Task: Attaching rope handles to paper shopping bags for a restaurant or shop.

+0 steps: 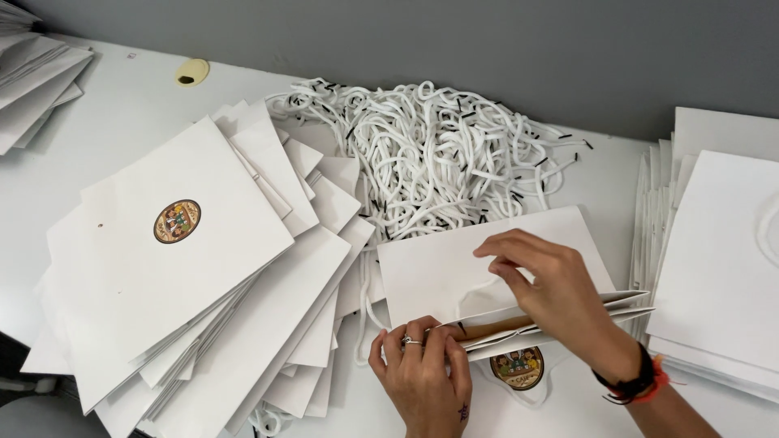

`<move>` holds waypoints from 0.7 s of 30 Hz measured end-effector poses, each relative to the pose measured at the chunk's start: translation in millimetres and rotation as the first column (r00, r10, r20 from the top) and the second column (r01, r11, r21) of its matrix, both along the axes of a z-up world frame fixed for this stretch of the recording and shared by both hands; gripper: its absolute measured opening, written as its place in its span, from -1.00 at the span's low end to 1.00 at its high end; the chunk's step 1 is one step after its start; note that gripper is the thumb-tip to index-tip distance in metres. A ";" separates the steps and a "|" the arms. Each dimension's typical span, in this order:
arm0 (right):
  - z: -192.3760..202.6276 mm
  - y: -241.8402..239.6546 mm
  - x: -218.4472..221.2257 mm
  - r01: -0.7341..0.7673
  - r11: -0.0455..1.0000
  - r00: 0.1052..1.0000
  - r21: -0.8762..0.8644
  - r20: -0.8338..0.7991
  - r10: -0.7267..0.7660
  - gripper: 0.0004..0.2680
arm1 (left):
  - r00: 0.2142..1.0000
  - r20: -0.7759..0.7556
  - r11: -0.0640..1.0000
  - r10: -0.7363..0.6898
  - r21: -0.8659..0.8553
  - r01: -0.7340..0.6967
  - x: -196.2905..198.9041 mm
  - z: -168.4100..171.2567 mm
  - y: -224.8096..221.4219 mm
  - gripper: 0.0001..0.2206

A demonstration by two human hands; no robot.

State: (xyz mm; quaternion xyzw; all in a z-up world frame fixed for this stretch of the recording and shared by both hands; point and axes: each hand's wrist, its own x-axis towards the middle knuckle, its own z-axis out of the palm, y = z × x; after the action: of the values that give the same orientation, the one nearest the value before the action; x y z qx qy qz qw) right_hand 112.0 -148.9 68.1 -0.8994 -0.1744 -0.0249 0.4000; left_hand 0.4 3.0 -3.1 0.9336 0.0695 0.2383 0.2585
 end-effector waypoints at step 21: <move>-49.1 -113.8 -97.6 -0.047 0.573 0.696 -0.818 -0.439 -0.569 -0.69 | 0.960 -0.275 0.573 0.043 -0.781 -0.249 10.8 1.9 28.1 -0.09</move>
State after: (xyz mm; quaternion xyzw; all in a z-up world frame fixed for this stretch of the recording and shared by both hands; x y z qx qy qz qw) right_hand 14.4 -262.7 19.0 -0.9409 0.1342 0.3109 -0.0066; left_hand 11.2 31.1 -1.2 0.7248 0.2765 0.0937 0.6240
